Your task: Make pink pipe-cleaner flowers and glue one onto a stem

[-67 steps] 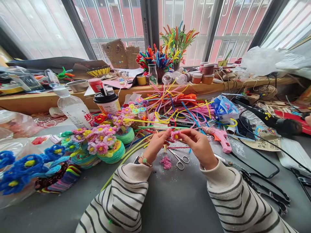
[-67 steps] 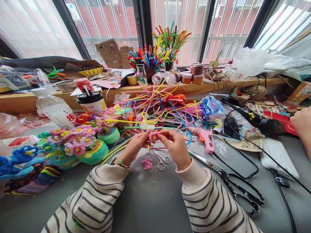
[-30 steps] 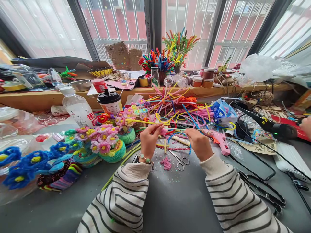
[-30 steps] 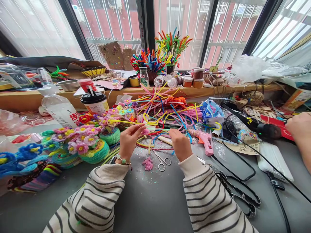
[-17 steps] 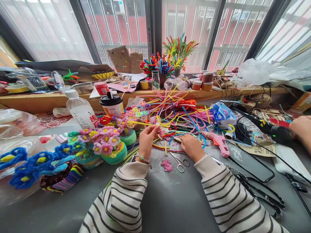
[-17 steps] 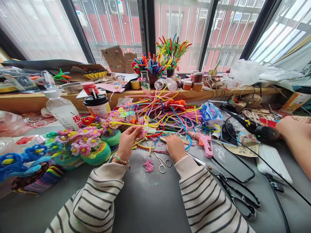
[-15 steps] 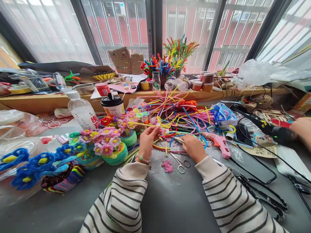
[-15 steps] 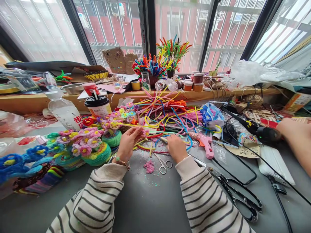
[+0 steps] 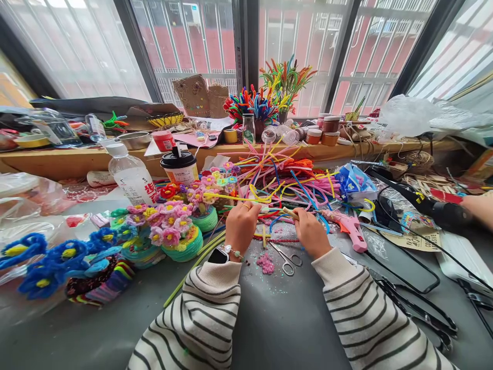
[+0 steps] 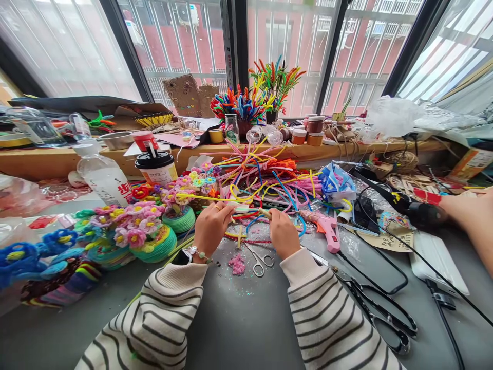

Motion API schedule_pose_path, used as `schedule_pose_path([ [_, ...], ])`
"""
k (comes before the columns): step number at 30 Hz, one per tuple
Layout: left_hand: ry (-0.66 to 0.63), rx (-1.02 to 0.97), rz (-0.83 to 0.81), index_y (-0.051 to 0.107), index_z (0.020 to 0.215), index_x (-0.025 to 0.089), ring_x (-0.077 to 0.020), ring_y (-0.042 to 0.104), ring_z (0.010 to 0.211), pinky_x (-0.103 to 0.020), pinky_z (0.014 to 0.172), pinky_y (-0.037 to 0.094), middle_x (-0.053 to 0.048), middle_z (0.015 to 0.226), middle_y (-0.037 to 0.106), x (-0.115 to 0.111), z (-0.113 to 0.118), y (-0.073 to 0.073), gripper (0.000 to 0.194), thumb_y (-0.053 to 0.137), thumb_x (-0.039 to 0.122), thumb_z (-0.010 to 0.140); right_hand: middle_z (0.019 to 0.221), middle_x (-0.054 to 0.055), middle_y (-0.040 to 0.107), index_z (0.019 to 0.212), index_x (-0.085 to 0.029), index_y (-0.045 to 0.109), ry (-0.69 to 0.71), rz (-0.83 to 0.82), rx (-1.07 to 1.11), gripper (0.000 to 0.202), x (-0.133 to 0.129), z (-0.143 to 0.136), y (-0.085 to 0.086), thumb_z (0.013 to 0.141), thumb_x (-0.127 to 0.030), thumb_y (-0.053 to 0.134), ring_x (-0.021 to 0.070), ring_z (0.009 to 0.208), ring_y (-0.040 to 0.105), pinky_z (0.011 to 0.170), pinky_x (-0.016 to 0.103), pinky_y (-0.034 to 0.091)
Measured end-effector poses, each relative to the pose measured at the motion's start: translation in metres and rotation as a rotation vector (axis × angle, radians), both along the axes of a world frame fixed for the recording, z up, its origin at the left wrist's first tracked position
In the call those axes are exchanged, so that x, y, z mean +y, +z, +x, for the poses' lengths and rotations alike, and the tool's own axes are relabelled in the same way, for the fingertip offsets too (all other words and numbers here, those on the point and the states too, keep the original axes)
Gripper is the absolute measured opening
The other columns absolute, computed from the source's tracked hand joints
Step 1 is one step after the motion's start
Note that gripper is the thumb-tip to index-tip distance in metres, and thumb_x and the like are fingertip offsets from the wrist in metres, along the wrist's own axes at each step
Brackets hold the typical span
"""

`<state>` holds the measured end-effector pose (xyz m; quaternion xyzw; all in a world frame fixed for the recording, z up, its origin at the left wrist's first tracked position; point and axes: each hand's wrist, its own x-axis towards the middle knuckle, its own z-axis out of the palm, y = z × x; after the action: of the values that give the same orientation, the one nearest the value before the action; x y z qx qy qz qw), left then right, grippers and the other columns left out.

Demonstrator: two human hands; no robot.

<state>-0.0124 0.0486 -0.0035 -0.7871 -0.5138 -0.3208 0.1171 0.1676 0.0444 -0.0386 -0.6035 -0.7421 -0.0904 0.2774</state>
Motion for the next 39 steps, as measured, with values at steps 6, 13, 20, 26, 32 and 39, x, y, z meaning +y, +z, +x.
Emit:
schedule_pose_path([
  [6,0.062,0.272,0.086,0.058,0.084,0.02,-0.0195,0.047,0.072,-0.03,0.059,0.029,-0.007,0.078,0.057,-0.0008,-0.0011,0.0046,0.021,0.038,0.017,0.079,0.083,0.009,0.059,0.094,-0.013,0.048,0.011,0.004,0.007,0.021,-0.0012,0.0002,0.0005,0.078,-0.011,0.035,0.0199,0.077,0.052,0.068,0.027,0.039],
  [13,0.081,0.372,0.106,0.057,0.08,0.019,-0.0191,0.048,0.071,-0.03,0.059,0.03,-0.005,0.076,0.056,-0.0025,-0.0005,0.0059,0.017,0.04,0.016,0.078,0.079,0.009,0.058,0.092,-0.014,0.049,0.009,0.062,0.032,0.02,0.0011,0.0011,-0.0043,0.078,-0.012,0.035,0.0195,0.075,0.053,0.065,0.027,0.039],
  [20,0.082,0.423,0.134,0.057,0.078,0.019,-0.0197,0.048,0.072,-0.03,0.059,0.031,-0.004,0.075,0.057,-0.0038,0.0008,0.0065,0.017,0.04,0.016,0.078,0.08,0.008,0.059,0.091,-0.014,0.049,0.023,0.06,0.039,0.02,0.0017,0.0016,-0.0049,0.077,-0.012,0.035,0.0199,0.075,0.053,0.066,0.028,0.039],
  [26,0.078,0.431,0.127,0.056,0.076,0.019,-0.0199,0.048,0.073,-0.031,0.059,0.031,-0.005,0.075,0.056,-0.0035,0.0015,0.0047,0.016,0.041,0.016,0.078,0.082,0.01,0.058,0.092,-0.013,0.047,0.011,0.055,0.109,0.02,0.0008,0.0011,-0.0032,0.076,-0.011,0.035,0.0202,0.077,0.054,0.066,0.028,0.04],
  [32,0.077,0.429,0.118,0.056,0.076,0.019,-0.0197,0.048,0.072,-0.031,0.059,0.031,-0.005,0.075,0.056,-0.003,0.0013,0.0045,0.016,0.041,0.016,0.078,0.082,0.011,0.058,0.093,-0.012,0.046,0.012,0.036,0.173,0.021,0.0015,0.0009,-0.004,0.076,-0.013,0.034,0.0211,0.076,0.054,0.065,0.029,0.04],
  [39,0.075,0.425,0.115,0.056,0.079,0.018,-0.0202,0.048,0.072,-0.031,0.059,0.03,-0.005,0.076,0.057,-0.0029,0.0014,0.0042,0.016,0.04,0.016,0.078,0.076,0.01,0.056,0.09,-0.013,0.045,0.008,-0.011,0.345,0.019,0.0004,-0.0016,0.0003,0.077,-0.02,0.033,0.021,0.067,0.052,0.058,0.03,0.038],
])
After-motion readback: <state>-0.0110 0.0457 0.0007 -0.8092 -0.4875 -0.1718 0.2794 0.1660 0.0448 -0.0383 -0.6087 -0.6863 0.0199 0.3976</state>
